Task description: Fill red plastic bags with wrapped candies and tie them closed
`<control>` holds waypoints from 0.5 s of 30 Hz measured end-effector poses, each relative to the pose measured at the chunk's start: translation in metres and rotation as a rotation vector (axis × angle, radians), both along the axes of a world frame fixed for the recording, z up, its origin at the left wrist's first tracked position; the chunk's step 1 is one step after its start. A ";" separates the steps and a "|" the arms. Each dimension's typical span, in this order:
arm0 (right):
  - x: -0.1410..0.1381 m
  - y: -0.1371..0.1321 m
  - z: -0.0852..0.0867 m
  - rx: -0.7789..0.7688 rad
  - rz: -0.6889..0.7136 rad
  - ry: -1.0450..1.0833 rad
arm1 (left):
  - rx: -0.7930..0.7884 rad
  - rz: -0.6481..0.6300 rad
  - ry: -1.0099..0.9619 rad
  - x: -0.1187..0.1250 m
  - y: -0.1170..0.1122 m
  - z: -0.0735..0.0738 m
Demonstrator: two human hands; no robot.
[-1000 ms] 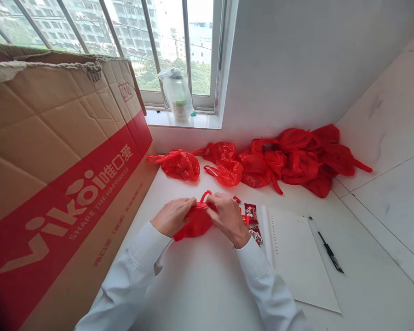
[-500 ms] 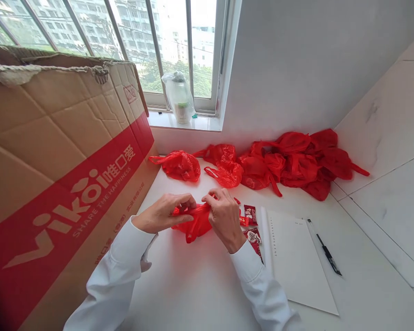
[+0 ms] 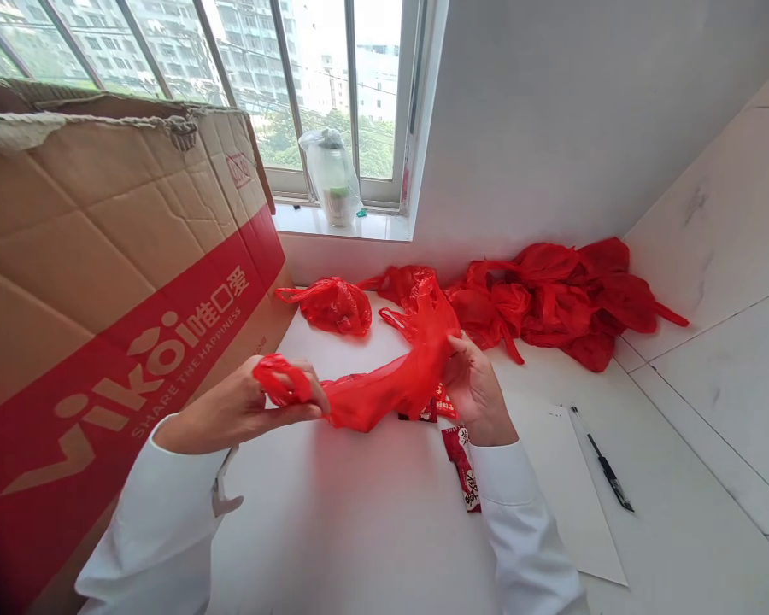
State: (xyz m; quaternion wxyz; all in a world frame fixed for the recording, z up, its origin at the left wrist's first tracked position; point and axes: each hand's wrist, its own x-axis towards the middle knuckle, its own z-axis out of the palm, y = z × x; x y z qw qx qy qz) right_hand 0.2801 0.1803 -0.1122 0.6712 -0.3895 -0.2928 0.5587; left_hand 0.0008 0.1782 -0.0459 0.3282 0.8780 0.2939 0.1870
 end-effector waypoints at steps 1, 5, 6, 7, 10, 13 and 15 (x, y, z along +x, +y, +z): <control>0.005 -0.001 0.003 -0.018 -0.039 0.073 | -0.013 0.012 -0.033 -0.003 -0.003 0.004; 0.019 -0.012 0.020 0.060 -0.233 0.038 | 0.001 0.019 -0.113 -0.008 -0.012 0.015; 0.018 -0.018 0.026 0.129 -0.321 -0.057 | 0.028 0.019 -0.100 -0.007 -0.014 0.017; 0.015 -0.027 0.033 0.222 -0.425 -0.172 | 0.050 0.023 -0.078 -0.006 -0.015 0.018; -0.008 -0.057 0.054 0.584 -0.578 -0.574 | 0.105 0.081 -0.015 -0.001 -0.020 0.019; -0.042 -0.077 0.058 0.819 -0.146 -1.040 | 0.178 0.144 0.014 0.002 -0.027 0.019; -0.062 -0.074 0.048 0.850 0.117 -1.355 | 0.232 0.169 0.013 0.001 -0.032 0.021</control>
